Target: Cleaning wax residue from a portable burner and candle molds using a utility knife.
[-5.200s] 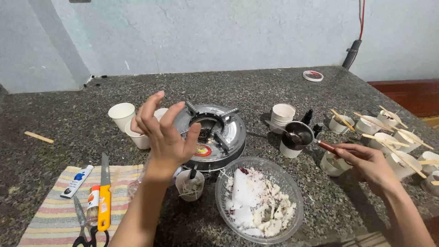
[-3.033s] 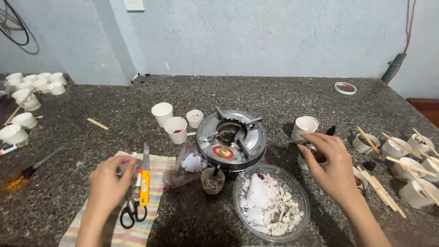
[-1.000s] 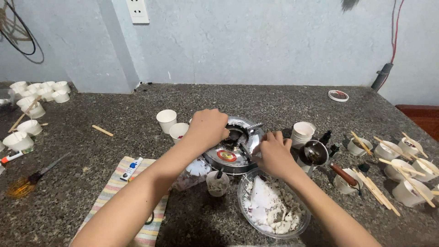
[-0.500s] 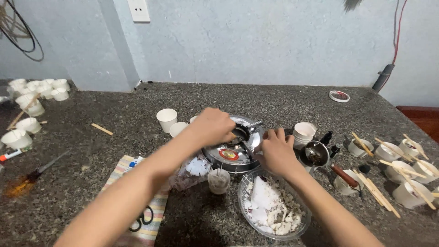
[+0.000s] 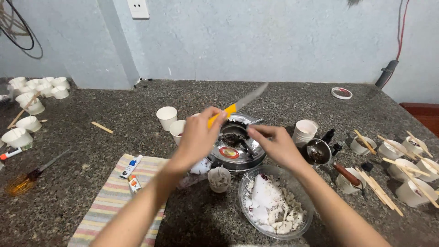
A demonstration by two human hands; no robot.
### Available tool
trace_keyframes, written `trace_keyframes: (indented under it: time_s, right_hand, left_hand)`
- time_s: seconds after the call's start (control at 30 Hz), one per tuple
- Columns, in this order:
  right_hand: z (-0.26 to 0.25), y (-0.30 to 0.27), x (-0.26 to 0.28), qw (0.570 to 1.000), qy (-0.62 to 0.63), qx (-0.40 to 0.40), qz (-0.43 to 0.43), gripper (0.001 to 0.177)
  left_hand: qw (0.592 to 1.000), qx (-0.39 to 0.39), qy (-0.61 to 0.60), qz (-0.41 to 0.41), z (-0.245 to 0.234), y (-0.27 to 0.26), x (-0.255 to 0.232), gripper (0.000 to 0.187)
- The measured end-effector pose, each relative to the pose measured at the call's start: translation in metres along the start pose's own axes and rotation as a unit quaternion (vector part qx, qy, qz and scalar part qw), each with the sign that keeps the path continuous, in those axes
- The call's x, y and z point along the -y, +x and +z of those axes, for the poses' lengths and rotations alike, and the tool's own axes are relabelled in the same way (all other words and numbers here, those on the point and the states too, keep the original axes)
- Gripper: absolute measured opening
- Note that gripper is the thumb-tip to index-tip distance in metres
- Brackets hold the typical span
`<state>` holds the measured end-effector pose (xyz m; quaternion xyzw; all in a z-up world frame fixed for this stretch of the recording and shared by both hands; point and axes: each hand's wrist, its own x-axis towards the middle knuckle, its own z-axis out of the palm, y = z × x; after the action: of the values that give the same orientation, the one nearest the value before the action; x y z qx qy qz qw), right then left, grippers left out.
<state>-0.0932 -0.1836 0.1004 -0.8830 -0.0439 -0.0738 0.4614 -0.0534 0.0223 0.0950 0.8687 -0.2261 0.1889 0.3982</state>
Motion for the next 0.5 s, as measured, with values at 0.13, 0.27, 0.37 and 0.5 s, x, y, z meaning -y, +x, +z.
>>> trace_keyframes:
  time_s: [0.13,0.27,0.37,0.5]
  right_hand:
    - [0.038,0.007,0.009,0.969,0.233,0.011,0.088,0.061]
    - [0.048,0.009,0.012,0.926,0.359,-0.038,0.114,0.041]
    - [0.022,0.012,0.006,0.933,0.339,-0.041,0.115,0.038]
    - [-0.033,0.055,-0.049,0.99,0.062,0.07,0.103,0.03]
  left_hand:
    - [0.984,0.022,-0.161,-0.073,0.027,-0.028,-0.027,0.031]
    - [0.977,0.006,-0.206,-0.049,0.035,-0.043,-0.039,0.038]
    - [0.994,-0.062,-0.094,-0.007,0.036,-0.065,-0.014,0.065]
    - [0.989,0.052,-0.038,-0.13,0.03,-0.099,0.006,0.129]
